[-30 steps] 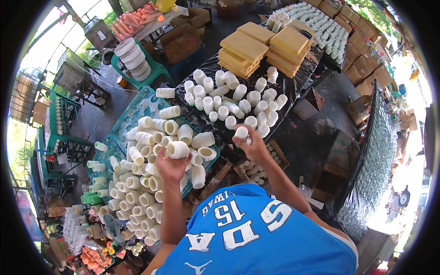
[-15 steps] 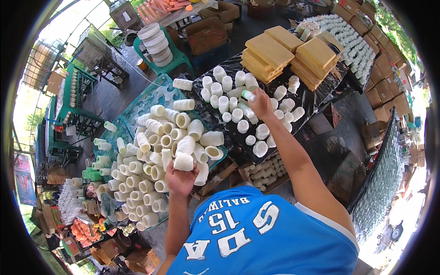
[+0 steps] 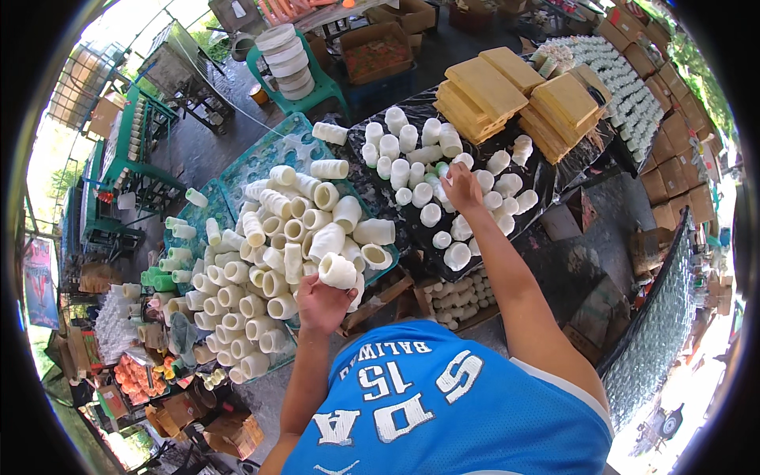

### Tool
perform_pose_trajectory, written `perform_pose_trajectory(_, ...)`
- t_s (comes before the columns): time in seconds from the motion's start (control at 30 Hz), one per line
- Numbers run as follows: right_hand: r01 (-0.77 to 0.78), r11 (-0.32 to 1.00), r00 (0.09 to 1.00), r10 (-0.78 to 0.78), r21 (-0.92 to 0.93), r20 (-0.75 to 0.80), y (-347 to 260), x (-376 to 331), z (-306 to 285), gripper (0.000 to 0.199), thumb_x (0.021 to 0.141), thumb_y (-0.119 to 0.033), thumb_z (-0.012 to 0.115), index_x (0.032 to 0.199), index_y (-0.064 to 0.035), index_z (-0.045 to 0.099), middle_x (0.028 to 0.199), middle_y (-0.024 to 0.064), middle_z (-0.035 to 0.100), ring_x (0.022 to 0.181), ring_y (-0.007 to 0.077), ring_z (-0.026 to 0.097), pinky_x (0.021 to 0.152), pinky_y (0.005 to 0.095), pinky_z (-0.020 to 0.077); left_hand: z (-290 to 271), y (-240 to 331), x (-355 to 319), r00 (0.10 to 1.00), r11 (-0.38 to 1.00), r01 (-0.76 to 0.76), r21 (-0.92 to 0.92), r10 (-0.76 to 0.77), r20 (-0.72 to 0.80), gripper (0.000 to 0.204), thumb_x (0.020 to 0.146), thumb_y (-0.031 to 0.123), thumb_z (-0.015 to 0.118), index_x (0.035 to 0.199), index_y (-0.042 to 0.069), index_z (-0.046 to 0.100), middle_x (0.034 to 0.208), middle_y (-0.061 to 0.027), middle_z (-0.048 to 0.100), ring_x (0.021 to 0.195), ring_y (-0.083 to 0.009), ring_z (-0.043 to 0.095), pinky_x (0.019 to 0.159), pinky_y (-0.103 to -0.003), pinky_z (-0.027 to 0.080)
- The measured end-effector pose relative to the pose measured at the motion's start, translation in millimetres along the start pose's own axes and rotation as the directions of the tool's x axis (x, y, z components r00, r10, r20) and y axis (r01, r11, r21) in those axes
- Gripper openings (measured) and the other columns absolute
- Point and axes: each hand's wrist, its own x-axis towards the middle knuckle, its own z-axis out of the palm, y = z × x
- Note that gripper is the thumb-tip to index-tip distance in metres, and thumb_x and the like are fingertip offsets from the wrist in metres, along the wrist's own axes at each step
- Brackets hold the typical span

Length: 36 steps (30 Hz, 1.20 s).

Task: The person repeatedly picks white cylindrical candle bodies and green cylindrical inserts from a tray, then presses the green insert into the white body. The person handles the items one at a time and places the assembled units back onto the tray.

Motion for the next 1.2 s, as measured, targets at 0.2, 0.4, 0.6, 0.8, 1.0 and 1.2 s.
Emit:
perform_pose_trajectory(0.2,-0.137,0.935,0.927,0.005,0.326,0.374,-135.4,-58.8,-48.8,0.044,0.107,-0.043,0.063,0.096,-0.0003,0.071,0.094,0.0223,0.072,0.092,0.0430,0.068,0.083,0.0492,0.0532,-16.2,-2.6,5.6,0.999,0.997,-0.025,0.078,0.022,0.038,0.044,0.103,0.034,0.050,0.140,0.011,0.059,0.131,-0.0072,0.069,0.121,-0.0251,0.064,0.097,-0.046,0.051)
perform_pose_trajectory(0.4,-0.493,0.510,0.775,-0.111,0.705,0.622,-241.2,-142.8,-51.4,0.043,0.108,-0.041,0.066,0.119,0.0006,0.069,0.105,0.0070,0.071,0.094,0.0120,0.061,0.086,0.0301,0.0504,17.7,2.4,19.4,0.985,0.894,-0.136,0.428,0.075,0.156,0.043,0.103,0.019,0.055,0.144,0.007,0.053,0.126,-0.0082,0.068,0.113,-0.0184,0.067,0.095,-0.038,0.055)
perform_pose_trajectory(0.6,-0.630,-0.120,0.771,-0.216,0.767,0.599,-271.5,-164.4,-49.9,0.050,0.106,-0.033,0.071,0.144,-0.0053,0.052,0.128,0.0020,0.064,0.106,0.0099,0.061,0.095,0.0282,0.0476,20.2,19.8,10.0,0.982,0.904,-0.127,0.408,0.057,0.178,0.045,0.097,-0.001,0.066,0.142,0.002,0.065,0.123,-0.0110,0.073,0.110,-0.0196,0.072,0.095,-0.034,0.059)
perform_pose_trajectory(0.8,-0.301,0.468,0.934,-0.032,0.831,0.356,-304.7,-173.8,-31.5,0.021,0.086,-0.008,0.075,0.105,-0.0002,0.070,0.102,0.0060,0.061,0.096,0.0169,0.061,0.087,0.0313,0.0481,-2.9,38.7,1.2,0.986,0.830,-0.162,0.534,0.111,0.126,0.046,0.091,-0.010,0.065,0.135,0.001,0.072,0.117,-0.0132,0.077,0.100,-0.0174,0.075,0.089,-0.031,0.061)
perform_pose_trajectory(1.0,-0.067,0.716,0.980,-0.085,0.694,0.182,-338.3,-168.6,-11.4,0.017,0.083,-0.006,0.076,0.096,0.0015,0.068,0.095,0.0112,0.061,0.086,0.0255,0.062,0.077,0.0370,0.0496,-22.8,49.0,-13.0,0.844,0.329,-0.383,0.863,0.503,0.183,0.037,0.088,-0.009,0.073,0.123,0.006,0.070,0.102,-0.0059,0.075,0.091,-0.0116,0.069,0.079,-0.026,0.054)
perform_pose_trajectory(1.2,0.246,0.881,0.940,-0.319,0.405,0.124,-364.1,-160.6,55.6,0.023,0.076,-0.011,0.079,0.092,-0.0076,0.062,0.090,0.0138,0.068,0.088,0.0393,0.067,0.077,0.0481,0.0442,-51.6,70.6,-34.8,0.631,-0.200,-0.018,0.980,0.758,0.166,0.036,0.082,-0.001,0.076,0.116,0.005,0.068,0.104,-0.0131,0.063,0.091,-0.0312,0.068,0.078,-0.041,0.055)
